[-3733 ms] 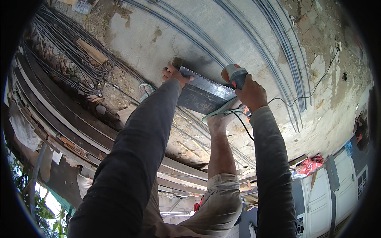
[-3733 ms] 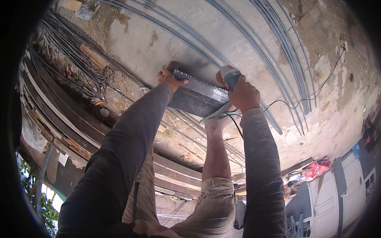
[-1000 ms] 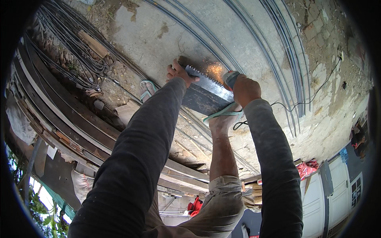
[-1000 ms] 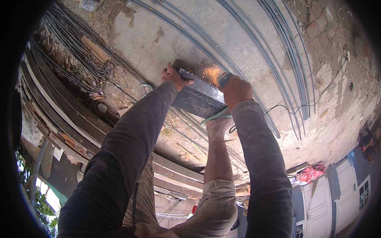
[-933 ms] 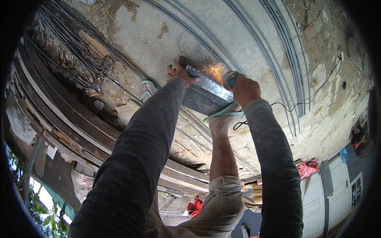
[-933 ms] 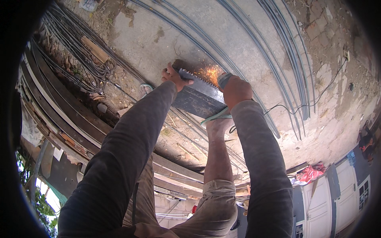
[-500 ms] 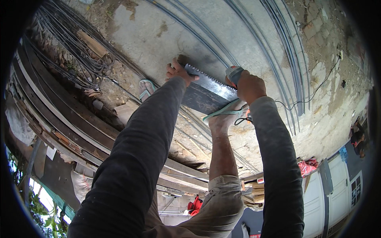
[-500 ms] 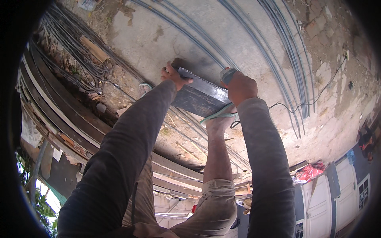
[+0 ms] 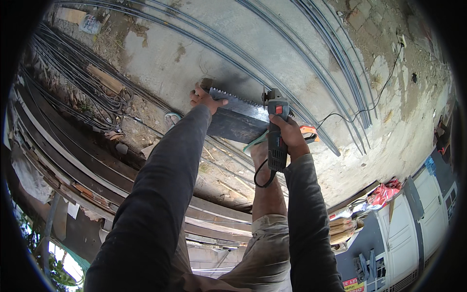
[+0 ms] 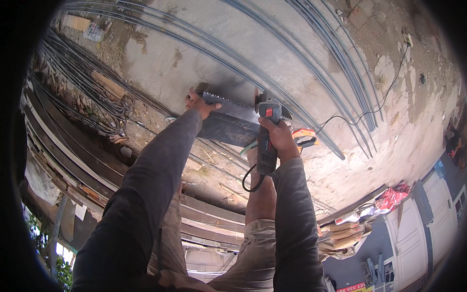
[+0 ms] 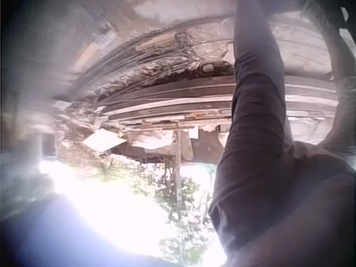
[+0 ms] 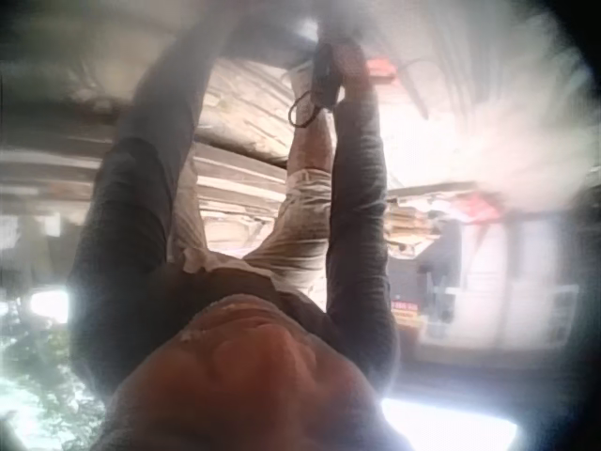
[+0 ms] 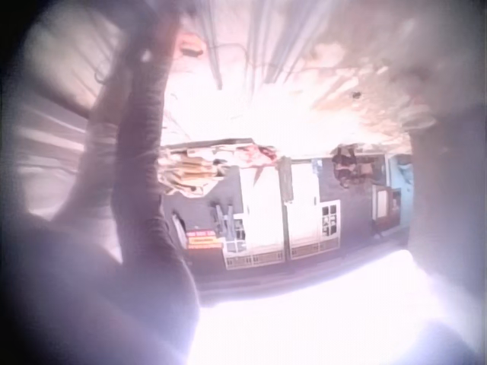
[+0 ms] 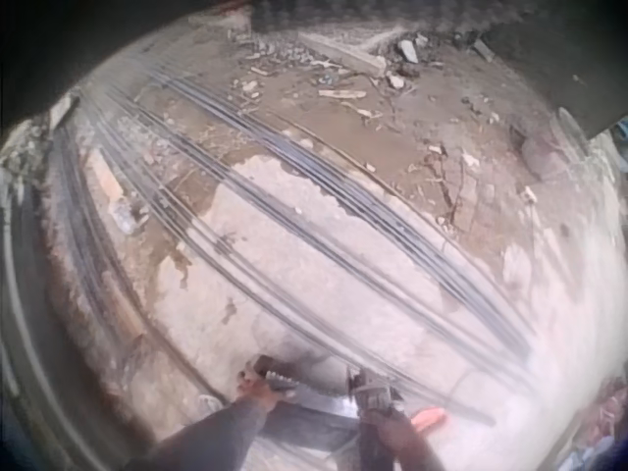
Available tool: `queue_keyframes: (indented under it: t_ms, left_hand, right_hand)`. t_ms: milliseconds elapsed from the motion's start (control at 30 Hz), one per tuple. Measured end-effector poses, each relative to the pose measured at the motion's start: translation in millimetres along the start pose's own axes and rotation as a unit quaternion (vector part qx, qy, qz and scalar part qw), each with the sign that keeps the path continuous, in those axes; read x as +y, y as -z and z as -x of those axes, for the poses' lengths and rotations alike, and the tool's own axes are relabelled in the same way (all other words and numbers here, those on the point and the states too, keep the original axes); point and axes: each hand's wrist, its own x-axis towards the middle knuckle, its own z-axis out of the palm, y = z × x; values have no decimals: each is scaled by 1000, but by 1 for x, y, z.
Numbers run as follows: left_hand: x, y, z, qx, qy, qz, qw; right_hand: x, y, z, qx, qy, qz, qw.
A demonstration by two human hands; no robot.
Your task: The person uses an angle grinder to cut a serrated metal blade lying on the ground. They hold the blade steady with their left hand while operating the grinder with their right hand, generating sparks as the tool cuts through the metal. The person pauses briefly to reposition the blade before continuing the cut.
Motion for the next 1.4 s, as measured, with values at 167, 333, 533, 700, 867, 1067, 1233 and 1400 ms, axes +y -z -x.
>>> queue_keyframes:
  t_ms: [167,333,533,700,867,1067,1233,1400]
  left_hand:
    - [-4,-7,-7,10,-19,-16,1000]
    - [-6,-12,-14,15,-13,-26,999]
    - [-10,-14,-19,14,-34,-42,998]
    - [-10,-11,-17,9,-23,-32,999]
    - [-9,-11,-18,6,-19,-31,999]
    - [-4,-10,-11,10,-26,-36,999]
    - [-9,-12,-18,21,-20,-51,998]
    - [-8,-14,-17,18,-29,-33,999]
  right_hand:
    - [11,-1,13,7,-7,-153,988]
    - [13,7,8,-23,-1,-145,989]
    - [18,5,2,-11,0,-116,993]
    - [15,4,1,-19,-17,-110,994]
    - [31,8,-13,-31,2,-92,995]
    - [34,9,-17,-41,-7,-107,993]
    - [27,7,-14,-45,-11,-114,992]
    - [46,9,-30,-23,5,-99,995]
